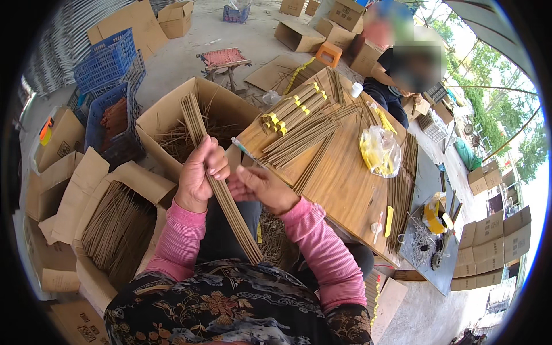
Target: The person gathers thin wooden sticks from a cardboard box, aligns them into bundles, and secures each bundle with yellow tape. They repeat this process multiple times, placing finished bundles on the table.
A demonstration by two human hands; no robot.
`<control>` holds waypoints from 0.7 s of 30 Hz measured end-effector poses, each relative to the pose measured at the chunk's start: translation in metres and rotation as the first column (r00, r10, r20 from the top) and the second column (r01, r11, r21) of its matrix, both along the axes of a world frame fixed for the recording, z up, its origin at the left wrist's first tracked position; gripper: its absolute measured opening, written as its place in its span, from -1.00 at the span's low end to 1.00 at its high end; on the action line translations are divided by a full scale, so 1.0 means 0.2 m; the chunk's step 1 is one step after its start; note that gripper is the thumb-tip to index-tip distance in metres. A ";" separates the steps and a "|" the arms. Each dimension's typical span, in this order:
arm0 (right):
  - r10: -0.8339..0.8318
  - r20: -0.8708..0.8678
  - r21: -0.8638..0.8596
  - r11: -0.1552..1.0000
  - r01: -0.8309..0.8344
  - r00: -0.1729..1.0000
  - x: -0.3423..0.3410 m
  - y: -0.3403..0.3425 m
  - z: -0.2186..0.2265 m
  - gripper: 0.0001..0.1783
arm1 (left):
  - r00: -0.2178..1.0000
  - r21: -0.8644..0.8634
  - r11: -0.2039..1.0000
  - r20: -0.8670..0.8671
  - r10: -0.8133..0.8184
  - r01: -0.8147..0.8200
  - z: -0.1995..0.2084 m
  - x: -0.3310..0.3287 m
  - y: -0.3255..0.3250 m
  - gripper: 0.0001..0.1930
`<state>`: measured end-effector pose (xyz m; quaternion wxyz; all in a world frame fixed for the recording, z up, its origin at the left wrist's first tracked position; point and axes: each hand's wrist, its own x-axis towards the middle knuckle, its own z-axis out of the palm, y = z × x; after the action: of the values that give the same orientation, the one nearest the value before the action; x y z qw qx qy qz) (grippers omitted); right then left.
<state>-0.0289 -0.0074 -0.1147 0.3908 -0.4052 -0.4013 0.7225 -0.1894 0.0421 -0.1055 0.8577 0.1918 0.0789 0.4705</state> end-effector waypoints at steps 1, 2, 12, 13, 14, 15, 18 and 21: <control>0.121 -0.046 -0.083 0.989 -0.125 0.992 0.01 -0.09 -0.03 -0.45 | 1.000 0.004 1.000 0.024 -0.020 0.020 -0.01 0.02 0.00 -0.73; 0.206 -0.167 -0.109 0.968 -0.226 0.964 0.00 -0.18 -0.04 -0.47 | 0.998 0.004 0.999 0.047 -0.047 0.047 -0.03 0.05 0.00 -0.73; -0.510 0.736 0.584 0.811 -0.038 0.445 -0.01 -0.44 -0.14 -0.80 | 0.948 0.033 0.985 -0.269 0.170 -0.167 -0.01 0.27 -0.06 -0.84; -0.318 0.660 0.363 0.928 0.082 0.680 -0.01 -0.46 -0.13 -0.80 | 0.980 0.025 0.997 -0.182 0.074 -0.071 -0.02 0.28 -0.06 -0.83; -0.144 0.408 0.124 0.987 0.102 0.901 0.00 -0.48 -0.08 -0.80 | 0.995 0.024 0.999 -0.093 -0.024 0.026 -0.03 0.27 -0.05 -0.82; -0.021 0.064 -0.109 0.994 0.028 0.998 0.03 -0.51 -0.04 -0.80 | 0.993 0.031 0.992 -0.002 -0.121 0.121 -0.05 0.26 -0.04 -0.81; -0.003 -0.365 -0.262 0.960 -0.100 0.931 0.03 -0.55 -0.06 -0.80 | 0.977 0.049 0.978 0.063 -0.205 0.202 -0.06 0.29 -0.04 -0.78; -0.118 0.265 -0.023 0.991 0.128 0.957 0.01 -0.55 -0.08 -0.75 | 0.979 0.020 0.999 -0.200 -0.027 0.031 -0.05 0.33 -0.07 -0.78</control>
<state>-0.0262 -0.1176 -0.1310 0.3701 -0.5292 -0.4091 0.6447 -0.1227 0.0276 -0.1156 0.8499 0.2492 0.1561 0.4373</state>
